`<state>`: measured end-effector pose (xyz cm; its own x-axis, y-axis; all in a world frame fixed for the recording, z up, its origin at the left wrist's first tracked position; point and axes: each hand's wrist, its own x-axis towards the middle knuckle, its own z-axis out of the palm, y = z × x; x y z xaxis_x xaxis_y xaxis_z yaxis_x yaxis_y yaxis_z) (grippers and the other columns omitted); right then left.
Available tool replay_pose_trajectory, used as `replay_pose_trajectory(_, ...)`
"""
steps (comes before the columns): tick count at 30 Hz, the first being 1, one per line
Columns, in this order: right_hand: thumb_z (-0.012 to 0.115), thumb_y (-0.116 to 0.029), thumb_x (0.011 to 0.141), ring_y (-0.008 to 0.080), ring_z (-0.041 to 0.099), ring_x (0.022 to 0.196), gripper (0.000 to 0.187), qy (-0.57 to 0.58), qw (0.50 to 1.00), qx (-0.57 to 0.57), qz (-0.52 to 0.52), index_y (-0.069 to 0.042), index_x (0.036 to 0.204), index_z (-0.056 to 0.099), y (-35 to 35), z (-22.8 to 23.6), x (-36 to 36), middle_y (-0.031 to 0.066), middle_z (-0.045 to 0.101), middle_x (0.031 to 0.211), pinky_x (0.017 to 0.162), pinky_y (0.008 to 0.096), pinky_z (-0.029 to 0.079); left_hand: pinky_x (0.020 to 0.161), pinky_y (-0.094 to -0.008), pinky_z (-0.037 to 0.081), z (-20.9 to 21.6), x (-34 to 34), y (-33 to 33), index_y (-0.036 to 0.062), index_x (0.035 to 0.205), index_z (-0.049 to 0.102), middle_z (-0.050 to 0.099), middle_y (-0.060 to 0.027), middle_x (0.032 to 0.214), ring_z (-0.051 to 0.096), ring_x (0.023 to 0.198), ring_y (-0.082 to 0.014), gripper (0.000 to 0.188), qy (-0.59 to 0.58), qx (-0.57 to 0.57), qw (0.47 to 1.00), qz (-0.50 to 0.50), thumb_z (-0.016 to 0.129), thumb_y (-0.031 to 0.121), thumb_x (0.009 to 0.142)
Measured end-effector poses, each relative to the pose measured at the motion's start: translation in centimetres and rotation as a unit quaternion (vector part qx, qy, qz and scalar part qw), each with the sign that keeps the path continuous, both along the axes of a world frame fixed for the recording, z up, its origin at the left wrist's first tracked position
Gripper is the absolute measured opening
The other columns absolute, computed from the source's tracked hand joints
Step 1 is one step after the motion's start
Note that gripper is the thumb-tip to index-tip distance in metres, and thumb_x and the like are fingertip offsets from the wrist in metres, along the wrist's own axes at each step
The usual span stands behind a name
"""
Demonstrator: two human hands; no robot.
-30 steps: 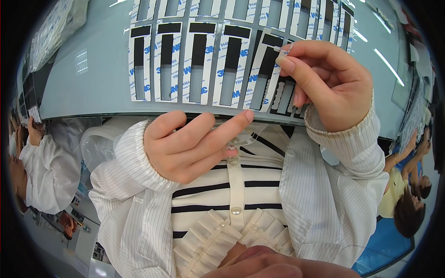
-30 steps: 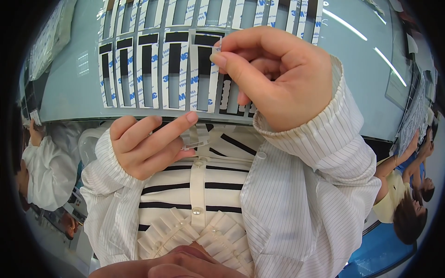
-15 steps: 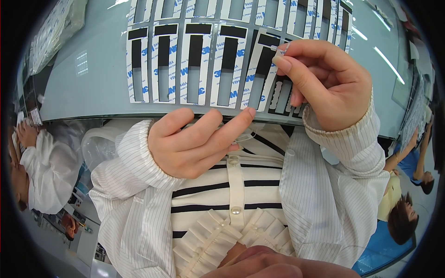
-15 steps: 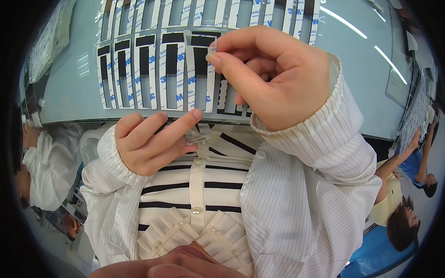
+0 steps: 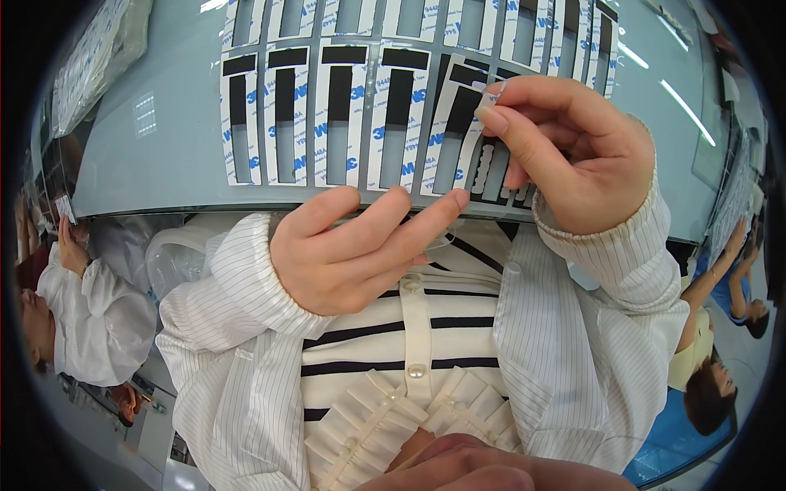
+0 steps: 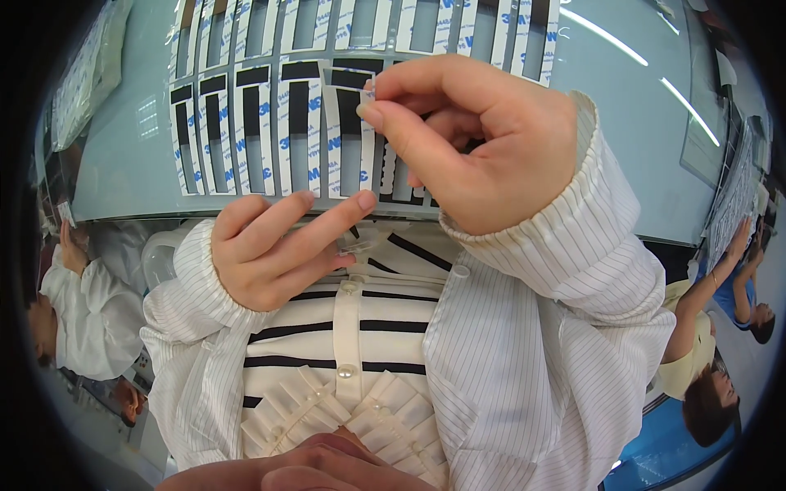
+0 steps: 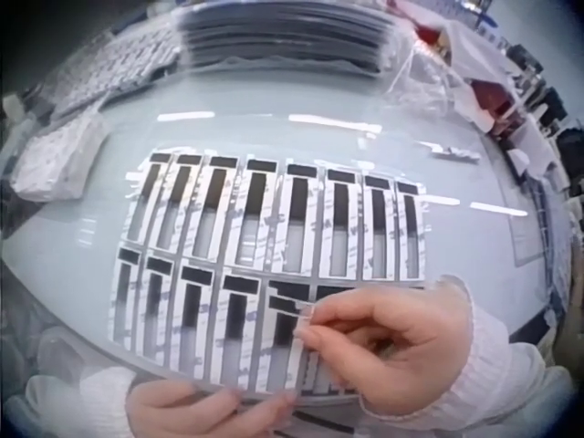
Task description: Peeling and applying adhesive strips onto electronic components on a tray.
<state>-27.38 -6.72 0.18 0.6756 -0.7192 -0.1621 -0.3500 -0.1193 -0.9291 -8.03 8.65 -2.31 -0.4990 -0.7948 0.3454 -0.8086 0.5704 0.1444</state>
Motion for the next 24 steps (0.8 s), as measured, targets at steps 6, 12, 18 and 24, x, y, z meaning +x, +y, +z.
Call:
replay_pose_trajectory(6, 0.074, 0.002, 0.086, 0.0021, 0.054, 0.057, 0.015, -0.003, 0.980, -0.190, 0.052, 0.002, 0.101, 0.072, -1.4, -0.8, -0.7, 0.0063, 0.072, 0.094, 0.049, 0.0154, 0.039, 0.076, -0.0282, 0.042, -0.1, -0.3, -0.6, 0.0031, 0.092, 0.072, 0.067, -0.0036, 0.128, 0.057, 0.105, -0.0196, 0.023, 0.041, 0.033, 0.999, -0.012, 0.063, 0.024, 0.091)
replay_pose_trajectory(12, 0.078, 0.002, 0.080, 0.0001, 0.040, 0.053, 0.017, 0.003, 0.972, -0.226, 0.057, -0.003, 0.095, 0.075, -2.4, -2.7, -1.3, 0.0020, 0.069, 0.091, 0.047, 0.0172, 0.029, 0.075, -0.0292, 0.043, -1.1, -1.4, -1.1, 0.0015, 0.091, 0.072, 0.068, -0.0054, 0.126, 0.059, 0.106, -0.0211, 0.023, 0.053, 0.034, 0.998, -0.016, 0.065, 0.024, 0.090)
replay_pose_trajectory(18, 0.078, 0.002, 0.080, -0.0003, 0.040, 0.053, 0.015, -0.002, 0.970, -0.238, 0.053, -0.003, 0.094, 0.075, -2.0, -0.9, 0.6, 0.0011, 0.068, 0.088, 0.046, 0.0179, 0.029, 0.081, -0.0295, 0.046, 0.8, 0.4, -0.9, 0.0025, 0.092, 0.071, 0.068, -0.0049, 0.126, 0.061, 0.110, -0.0213, 0.021, 0.057, 0.045, 0.997, -0.021, 0.066, 0.022, 0.090)
replay_pose_trajectory(24, 0.078, 0.002, 0.080, 0.0001, 0.040, 0.051, 0.015, -0.003, 0.965, -0.256, 0.061, -0.003, 0.093, 0.075, -1.4, 0.2, 1.1, 0.0012, 0.067, 0.087, 0.046, 0.0185, 0.029, 0.085, -0.0294, 0.046, 1.8, 0.5, 0.1, 0.0042, 0.093, 0.072, 0.068, -0.0039, 0.126, 0.062, 0.114, -0.0202, 0.019, 0.063, 0.055, 0.996, -0.004, 0.067, 0.023, 0.089)
